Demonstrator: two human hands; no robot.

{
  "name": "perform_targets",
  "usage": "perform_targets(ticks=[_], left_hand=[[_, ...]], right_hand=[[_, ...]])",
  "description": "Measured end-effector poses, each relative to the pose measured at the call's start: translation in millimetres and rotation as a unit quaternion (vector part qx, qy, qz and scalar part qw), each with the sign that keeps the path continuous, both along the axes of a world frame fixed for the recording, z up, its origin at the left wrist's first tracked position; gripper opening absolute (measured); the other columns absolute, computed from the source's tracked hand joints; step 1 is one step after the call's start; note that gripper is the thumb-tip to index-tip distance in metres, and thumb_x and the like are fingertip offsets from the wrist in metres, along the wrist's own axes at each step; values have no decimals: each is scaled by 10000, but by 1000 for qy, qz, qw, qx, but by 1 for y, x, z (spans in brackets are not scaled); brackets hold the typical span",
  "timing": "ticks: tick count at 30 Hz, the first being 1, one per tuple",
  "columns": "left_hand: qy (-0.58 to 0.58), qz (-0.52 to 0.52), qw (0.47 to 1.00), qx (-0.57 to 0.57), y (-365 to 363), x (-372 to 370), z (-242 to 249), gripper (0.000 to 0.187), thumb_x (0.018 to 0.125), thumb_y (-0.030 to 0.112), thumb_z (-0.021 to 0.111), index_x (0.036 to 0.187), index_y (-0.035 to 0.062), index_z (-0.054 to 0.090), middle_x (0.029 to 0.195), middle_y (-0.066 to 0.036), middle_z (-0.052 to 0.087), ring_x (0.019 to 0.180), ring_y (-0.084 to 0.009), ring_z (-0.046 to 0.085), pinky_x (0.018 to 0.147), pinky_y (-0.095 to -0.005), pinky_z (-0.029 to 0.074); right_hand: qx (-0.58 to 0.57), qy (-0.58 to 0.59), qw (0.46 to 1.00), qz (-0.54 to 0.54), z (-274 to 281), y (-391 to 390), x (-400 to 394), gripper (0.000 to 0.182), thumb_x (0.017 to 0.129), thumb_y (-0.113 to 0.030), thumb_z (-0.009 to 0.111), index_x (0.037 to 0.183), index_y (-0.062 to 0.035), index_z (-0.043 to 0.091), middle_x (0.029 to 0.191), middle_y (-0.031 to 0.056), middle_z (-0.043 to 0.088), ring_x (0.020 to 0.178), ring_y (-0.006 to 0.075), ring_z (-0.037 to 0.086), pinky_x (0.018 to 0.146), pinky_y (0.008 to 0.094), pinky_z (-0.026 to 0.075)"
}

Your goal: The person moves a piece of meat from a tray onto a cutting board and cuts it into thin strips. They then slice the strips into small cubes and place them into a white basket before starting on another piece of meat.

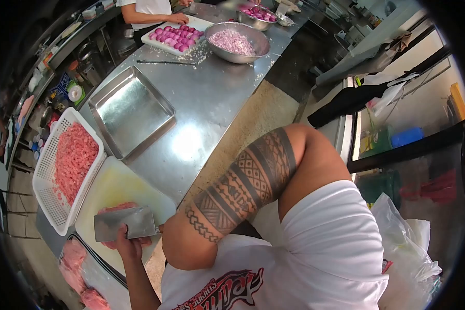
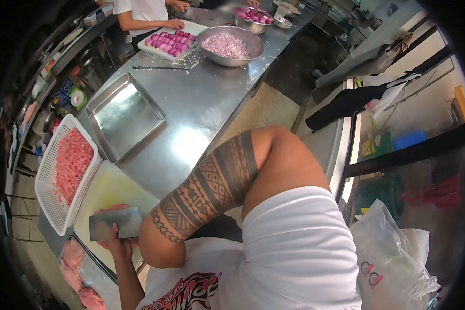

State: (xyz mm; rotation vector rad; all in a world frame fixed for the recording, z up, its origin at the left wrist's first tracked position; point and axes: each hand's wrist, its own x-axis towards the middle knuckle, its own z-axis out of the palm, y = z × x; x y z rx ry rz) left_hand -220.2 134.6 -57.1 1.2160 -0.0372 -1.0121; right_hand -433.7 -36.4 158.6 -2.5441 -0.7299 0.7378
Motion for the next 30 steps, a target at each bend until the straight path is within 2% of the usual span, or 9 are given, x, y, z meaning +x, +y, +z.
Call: perform_targets(ticks=[4,7,8,9,11,14,19,21,30], left_hand=[[41,-10,999,-1,8,11,-21,592,1024,182,557,1552,-10,371,1461,-169,553,1349,-341,566,1135,-500,466],[63,-20,998,-16,6,15,-33,527,1026,192,553,1511,15,446,1375,-158,630,1225,-323,667,995,-471,581],[49,-27,998,26,7,11,-20,462,1027,207,538,1441,5,503,1289,-148,667,1111,-302,700,813,-417,603],[49,-31,998,18,3,7,-15,452,1023,211,546,1426,10,507,1252,-140,673,1069,-295,701,760,-407,583],[49,-41,998,13,4,5,-8,430,1016,219,562,1394,20,514,1178,-124,684,986,-280,704,654,-386,543],[60,-51,997,11,6,7,-6,422,1012,211,578,1387,29,511,1124,-115,690,933,-276,709,601,-384,529],[17,-16,1000,-6,8,8,-18,359,1029,168,582,1358,28,543,1114,-121,691,900,-275,700,685,-379,553],[-10,7,1000,-13,7,15,-35,354,1031,174,582,1353,29,548,1125,-120,686,917,-272,695,703,-381,553],[43,4,999,-21,16,24,-54,333,1039,198,581,1330,36,572,1175,-116,666,994,-260,672,785,-389,553]], right_hand=[[-17,14,999,-38,10,-7,24,226,840,-232,693,843,-27,788,827,146,768,785,339,751,704,467,586],[90,-95,983,-130,3,-23,45,214,849,-215,681,798,-20,751,753,109,731,721,302,717,655,446,560],[142,-143,966,-162,-9,-32,53,219,852,-211,677,773,-14,730,715,92,710,689,286,700,631,435,548],[261,-122,942,-169,-22,-45,62,223,847,-209,684,736,-15,685,673,82,661,631,265,651,586,420,512],[491,-64,850,-182,-52,-72,80,274,835,-205,697,663,-17,595,589,61,562,517,225,554,495,388,441],[796,207,530,-207,-101,-80,86,396,813,-206,737,595,-56,442,533,25,405,432,153,368,423,345,292],[853,240,459,-66,-79,-13,84,487,832,-195,775,553,-85,391,502,23,397,407,153,346,410,332,254],[820,299,486,42,-55,9,84,497,840,-207,782,553,-94,391,498,26,404,396,165,344,403,330,255],[793,384,460,111,-43,-4,116,482,824,-169,768,558,-87,374,498,20,391,390,152,318,390,332,235]])
